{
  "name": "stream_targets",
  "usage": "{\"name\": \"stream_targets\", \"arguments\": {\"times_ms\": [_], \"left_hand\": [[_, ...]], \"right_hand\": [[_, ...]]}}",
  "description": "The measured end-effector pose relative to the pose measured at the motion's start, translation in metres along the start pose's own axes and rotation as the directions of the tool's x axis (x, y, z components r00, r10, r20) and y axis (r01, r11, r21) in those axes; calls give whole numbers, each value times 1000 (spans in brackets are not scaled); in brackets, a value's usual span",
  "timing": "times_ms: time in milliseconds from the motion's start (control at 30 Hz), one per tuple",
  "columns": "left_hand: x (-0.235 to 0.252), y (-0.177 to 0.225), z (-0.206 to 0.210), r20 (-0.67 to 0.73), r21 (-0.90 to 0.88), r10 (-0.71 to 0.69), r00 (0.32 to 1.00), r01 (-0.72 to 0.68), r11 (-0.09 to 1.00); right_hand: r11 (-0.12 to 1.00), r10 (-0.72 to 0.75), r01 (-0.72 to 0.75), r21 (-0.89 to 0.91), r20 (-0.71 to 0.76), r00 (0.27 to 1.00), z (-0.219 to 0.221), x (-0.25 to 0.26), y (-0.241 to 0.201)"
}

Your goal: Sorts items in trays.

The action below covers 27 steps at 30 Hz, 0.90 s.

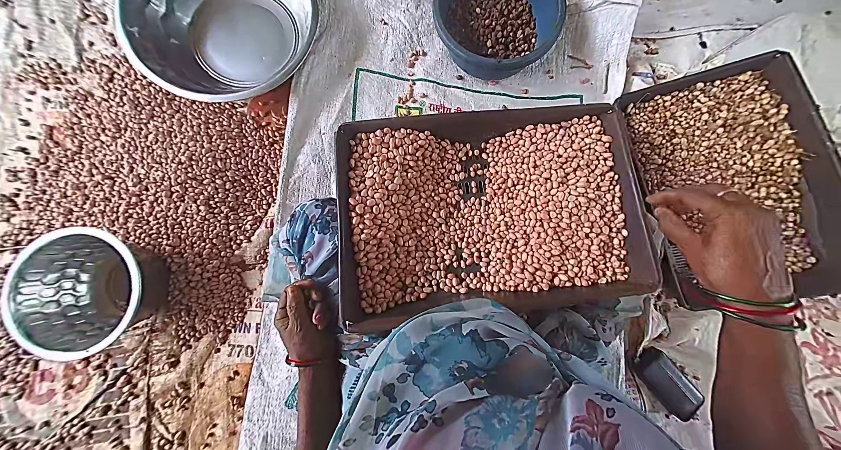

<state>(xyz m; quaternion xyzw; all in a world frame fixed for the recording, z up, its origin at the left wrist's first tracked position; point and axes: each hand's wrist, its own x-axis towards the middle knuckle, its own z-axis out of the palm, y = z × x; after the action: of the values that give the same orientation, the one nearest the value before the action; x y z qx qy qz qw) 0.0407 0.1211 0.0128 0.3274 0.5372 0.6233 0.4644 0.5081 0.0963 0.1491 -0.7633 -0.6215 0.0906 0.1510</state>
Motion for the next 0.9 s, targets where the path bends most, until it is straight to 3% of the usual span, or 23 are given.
{"name": "stream_targets", "arguments": {"times_ms": [33, 67, 133, 167, 233, 333, 400, 467, 500, 533, 600, 667, 767, 900], "left_hand": [[1, 0, 0, 0, 12, 2, 1000, -2, 1000], [1, 0, -1, 4, 22, 4, 1000, -4, 1000], [1, 1, 1, 4, 25, 7, 1000, -7, 1000], [0, 1, 2, 0, 22, 7, 1000, -7, 1000], [-2, 1, 1, -11, 28, 14, 1000, -14, 1000], [-1, 1, 1, -12, 33, 18, 1000, -18, 999], [-2, 3, 3, -23, 53, 6, 1000, -5, 999], [-2, 5, 3, -30, 62, -1, 1000, 3, 998], [-2, 5, 2, -32, 53, -4, 999, 6, 999], [-2, 5, 2, -33, 49, -9, 999, 11, 999], [-1, 4, 1, -20, 51, -14, 1000, 15, 999], [0, 1, -3, 3, 26, -6, 1000, 6, 1000], [-2, 5, 1, -23, 33, -20, 1000, 20, 999], [-1, 5, 4, -12, 65, -26, 1000, 27, 998]], "right_hand": [[995, -74, 62, 78, 149, 986, 3, -6, 1], [978, -166, 109, 178, 347, 923, 11, -9, -2], [943, -304, 119, 312, 656, 691, 38, -10, -24], [939, -324, 127, 319, 701, 636, 52, -9, -41], [932, -356, 189, 310, 678, 643, 79, -7, -72], [978, -204, 156, 135, 741, 640, 99, 20, -114], [982, -174, 179, 56, 630, 757, 106, 28, -132], [957, -290, 261, 128, 386, 876, 113, 24, -144], [931, -360, 324, 167, 275, 891, 114, 18, -146], [918, -382, 329, 220, 272, 883, 108, 12, -146], [944, -303, 228, 239, 353, 885, 85, 1, -132], [978, -166, 134, 157, 210, 964, 69, -8, -93], [996, 29, -36, 86, 78, 997, 52, -20, -29], [996, -10, 14, 93, -44, 999, 56, -40, -3]]}}
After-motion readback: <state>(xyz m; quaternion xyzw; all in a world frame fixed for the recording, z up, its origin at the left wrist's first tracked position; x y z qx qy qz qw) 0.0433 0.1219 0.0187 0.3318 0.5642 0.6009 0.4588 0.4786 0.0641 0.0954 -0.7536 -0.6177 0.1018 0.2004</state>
